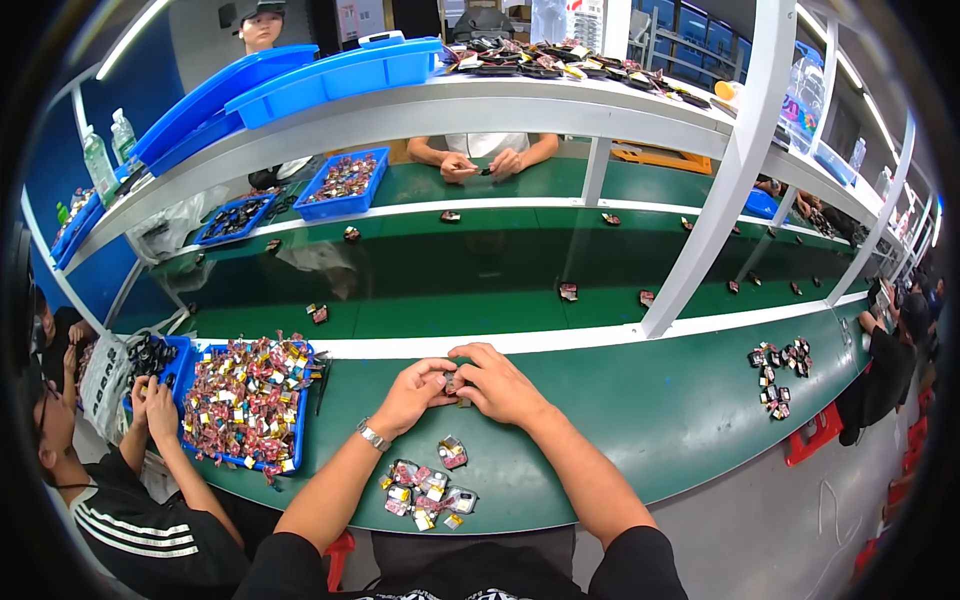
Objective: Sort and assemble small plastic or electronic components on a factory production line.
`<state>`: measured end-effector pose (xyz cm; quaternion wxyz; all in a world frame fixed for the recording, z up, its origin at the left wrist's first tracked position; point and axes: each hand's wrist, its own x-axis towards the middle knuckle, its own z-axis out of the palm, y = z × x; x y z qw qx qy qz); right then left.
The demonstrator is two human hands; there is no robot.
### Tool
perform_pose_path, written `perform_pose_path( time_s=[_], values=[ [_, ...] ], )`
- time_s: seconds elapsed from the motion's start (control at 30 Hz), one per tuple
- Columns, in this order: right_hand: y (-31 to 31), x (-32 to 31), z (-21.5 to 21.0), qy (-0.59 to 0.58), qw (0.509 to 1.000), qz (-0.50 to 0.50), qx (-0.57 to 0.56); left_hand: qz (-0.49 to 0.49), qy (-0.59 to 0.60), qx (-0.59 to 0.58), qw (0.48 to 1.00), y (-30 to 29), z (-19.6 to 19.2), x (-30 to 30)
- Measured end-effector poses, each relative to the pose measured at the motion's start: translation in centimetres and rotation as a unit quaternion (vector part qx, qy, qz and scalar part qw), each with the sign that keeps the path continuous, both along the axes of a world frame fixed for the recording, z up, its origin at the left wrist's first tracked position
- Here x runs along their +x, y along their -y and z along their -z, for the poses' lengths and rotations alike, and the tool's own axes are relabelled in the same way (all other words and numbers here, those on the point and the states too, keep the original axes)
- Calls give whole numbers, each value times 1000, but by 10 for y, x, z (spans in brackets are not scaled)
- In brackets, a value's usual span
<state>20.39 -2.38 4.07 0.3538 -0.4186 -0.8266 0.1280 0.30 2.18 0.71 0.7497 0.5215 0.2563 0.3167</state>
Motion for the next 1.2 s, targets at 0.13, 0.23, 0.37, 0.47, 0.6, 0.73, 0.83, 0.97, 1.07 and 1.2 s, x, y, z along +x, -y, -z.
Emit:
perform_pose_path(
  time_s=[0.13, 0.23, 0.37, 0.47, 0.6, 0.73, 0.83, 0.97, 1.07, 1.2],
  values=[
    [0, -6, 5, 11, 999, 6, 30, 7, -3, 5, 1000, -1, 1, -1],
    [1, -9, 11, -28, 999, 30, 2, 32, 34, -11, 999, -3, -1, -4],
    [4, -13, 10, -65, 994, 79, -34, 59, 50, 19, 997, -4, 1, -7],
    [6, -13, 12, -64, 993, 88, -38, 59, 42, 8, 997, -5, 2, -7],
    [10, -14, 8, -70, 994, 46, -73, 49, 26, -10, 998, -4, 3, -7],
    [9, -13, 12, -82, 994, 66, -42, 39, 21, -10, 999, -3, 3, -5],
    [10, -19, 14, -100, 989, 107, -25, 39, 34, -22, 998, -4, 3, -5],
    [9, -26, 19, -114, 986, 123, -9, 44, 45, -19, 998, -6, 4, -6],
    [11, -25, 15, -108, 986, 124, -4, 40, 47, -36, 997, -6, 4, -7],
    [10, -25, 21, -127, 983, 130, 10, 42, 49, -33, 997, -5, 4, -5]
  ],
)
